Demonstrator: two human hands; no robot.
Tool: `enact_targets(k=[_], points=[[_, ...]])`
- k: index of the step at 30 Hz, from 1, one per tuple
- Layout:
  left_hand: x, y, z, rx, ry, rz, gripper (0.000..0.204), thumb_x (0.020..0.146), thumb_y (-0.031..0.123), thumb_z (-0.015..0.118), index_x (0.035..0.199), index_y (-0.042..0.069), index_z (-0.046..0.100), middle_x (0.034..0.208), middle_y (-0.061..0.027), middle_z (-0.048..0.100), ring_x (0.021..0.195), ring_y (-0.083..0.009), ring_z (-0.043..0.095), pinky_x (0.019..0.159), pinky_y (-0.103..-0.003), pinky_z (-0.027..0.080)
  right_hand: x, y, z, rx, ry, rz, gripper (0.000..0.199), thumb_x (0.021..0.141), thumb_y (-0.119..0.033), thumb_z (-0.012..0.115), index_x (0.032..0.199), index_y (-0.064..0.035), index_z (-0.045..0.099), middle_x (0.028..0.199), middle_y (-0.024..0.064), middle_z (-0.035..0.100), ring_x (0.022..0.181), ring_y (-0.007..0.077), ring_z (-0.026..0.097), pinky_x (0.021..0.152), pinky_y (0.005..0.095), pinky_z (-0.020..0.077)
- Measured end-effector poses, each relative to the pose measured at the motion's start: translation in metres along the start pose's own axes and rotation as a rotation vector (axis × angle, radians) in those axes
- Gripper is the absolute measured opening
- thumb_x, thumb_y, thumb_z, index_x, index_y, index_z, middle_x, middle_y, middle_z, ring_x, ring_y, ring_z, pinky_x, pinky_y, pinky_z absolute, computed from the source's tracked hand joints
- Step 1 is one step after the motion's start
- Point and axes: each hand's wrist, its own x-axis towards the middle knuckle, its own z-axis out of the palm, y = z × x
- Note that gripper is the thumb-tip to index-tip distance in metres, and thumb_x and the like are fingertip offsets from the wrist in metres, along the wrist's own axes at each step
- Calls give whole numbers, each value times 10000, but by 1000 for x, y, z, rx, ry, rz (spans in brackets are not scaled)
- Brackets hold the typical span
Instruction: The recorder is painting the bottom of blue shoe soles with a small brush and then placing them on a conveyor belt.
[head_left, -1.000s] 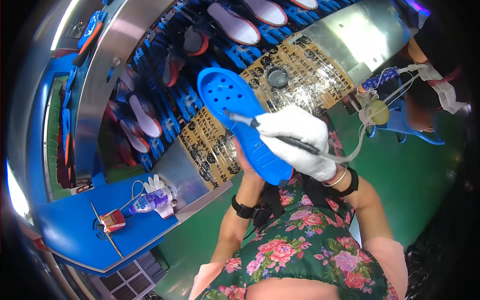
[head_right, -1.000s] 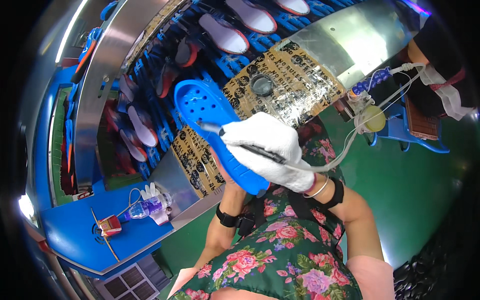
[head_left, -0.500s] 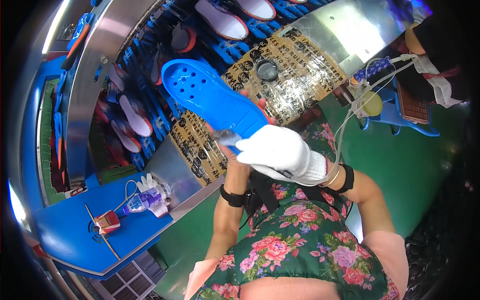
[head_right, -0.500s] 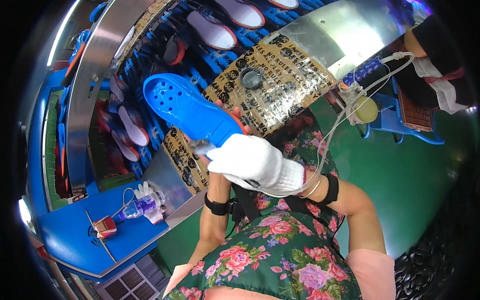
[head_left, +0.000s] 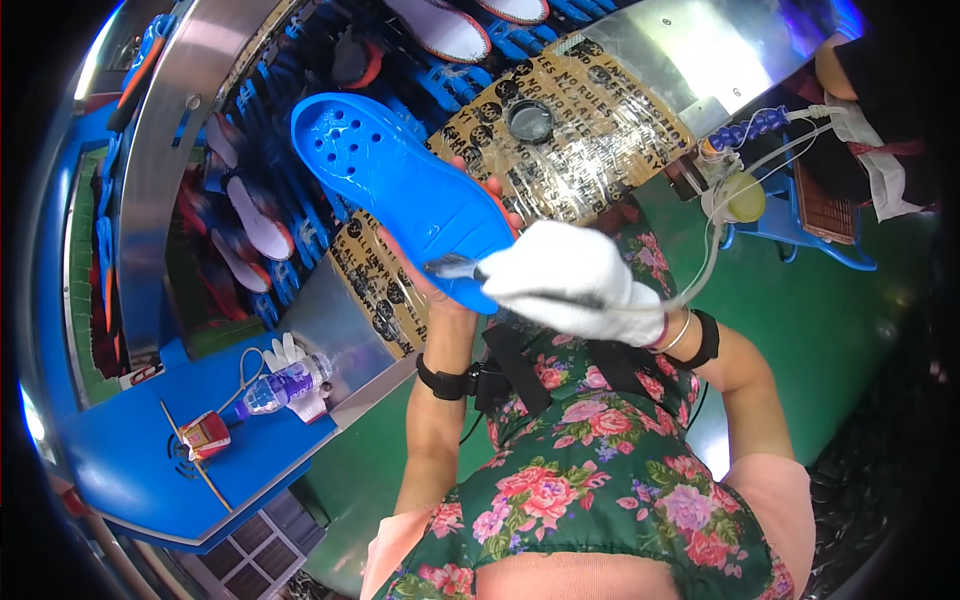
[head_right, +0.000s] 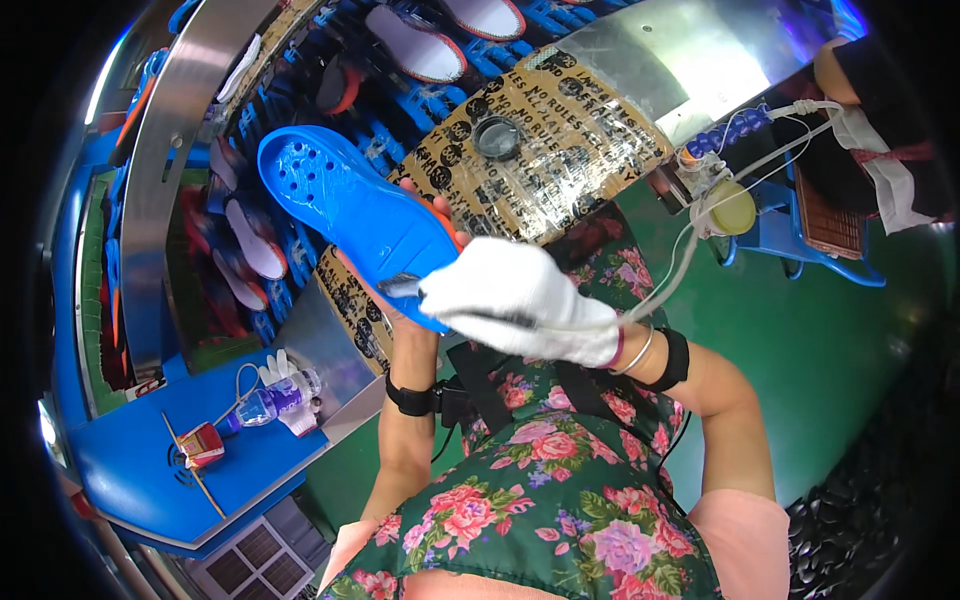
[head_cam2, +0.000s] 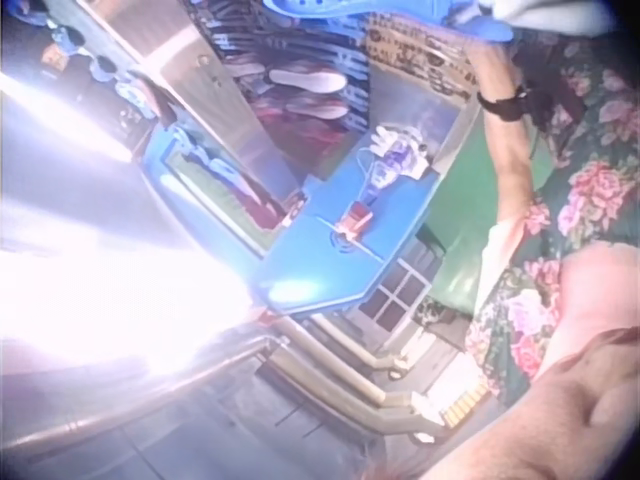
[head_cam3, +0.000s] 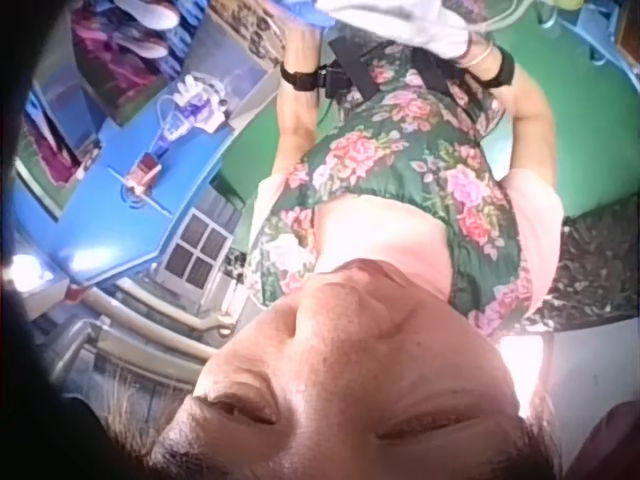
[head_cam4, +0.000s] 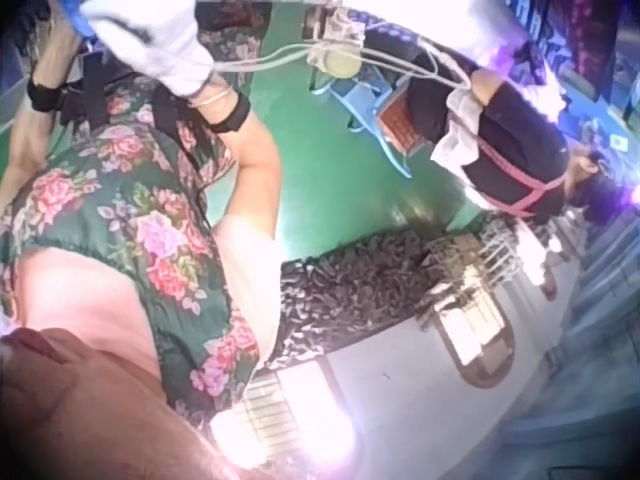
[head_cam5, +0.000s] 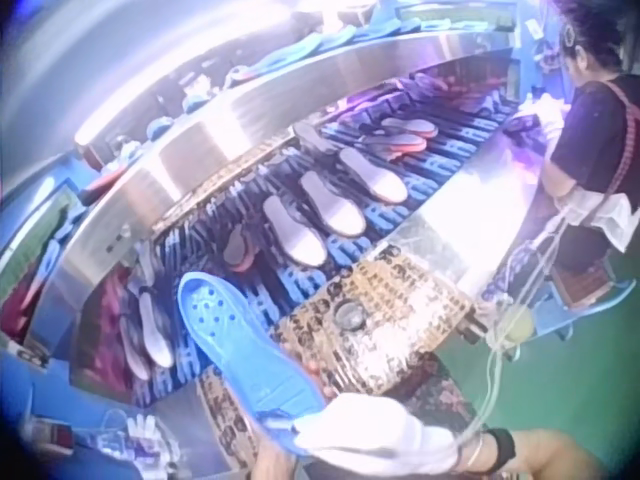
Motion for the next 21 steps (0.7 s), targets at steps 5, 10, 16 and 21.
enact_targets(k=[5, 10, 16, 21], points=[[-4, 1, 3, 67, 189, 103, 1143, 793, 848, 595, 1583, 89, 271, 1370, -321, 539, 1095, -480, 654, 893, -553, 590, -11, -10, 5, 73, -144, -1, 233, 804, -67, 816, 1031, -105, 784, 1041, 78, 766, 886, 248, 718, 772, 365, 578], [-3, 6, 10, 104, 76, -7, 1113, 813, 766, 623, 1600, 84, 232, 1402, -354, 479, 1094, -463, 658, 906, -556, 586, -8, 0, 4, -155, -115, -149, 265, 817, -54, 805, 1076, -93, 768, 1028, 87, 764, 855, 250, 715, 735, 360, 569], [-1, 19, 1, 245, 94, -19, 1144, 815, 731, 609, 1600, 18, 182, 1527, -229, 412, 1184, -472, 606, 924, -578, 589, -7, -6, 7, 206, -12, 273, 205, 789, -35, 827, 986, -66, 781, 998, 111, 768, 903, 238, 739, 787, 344, 580], [-1, 30, -9, 134, -12, -69, 1171, 801, 693, 655, 1612, 19, 144, 1611, -231, 292, 1239, -507, 565, 1001, -605, 541, -17, -19, 17, -58, -175, -14, 216, 808, -110, 819, 1015, -101, 760, 1004, 74, 752, 856, 253, 718, 725, 351, 572]])
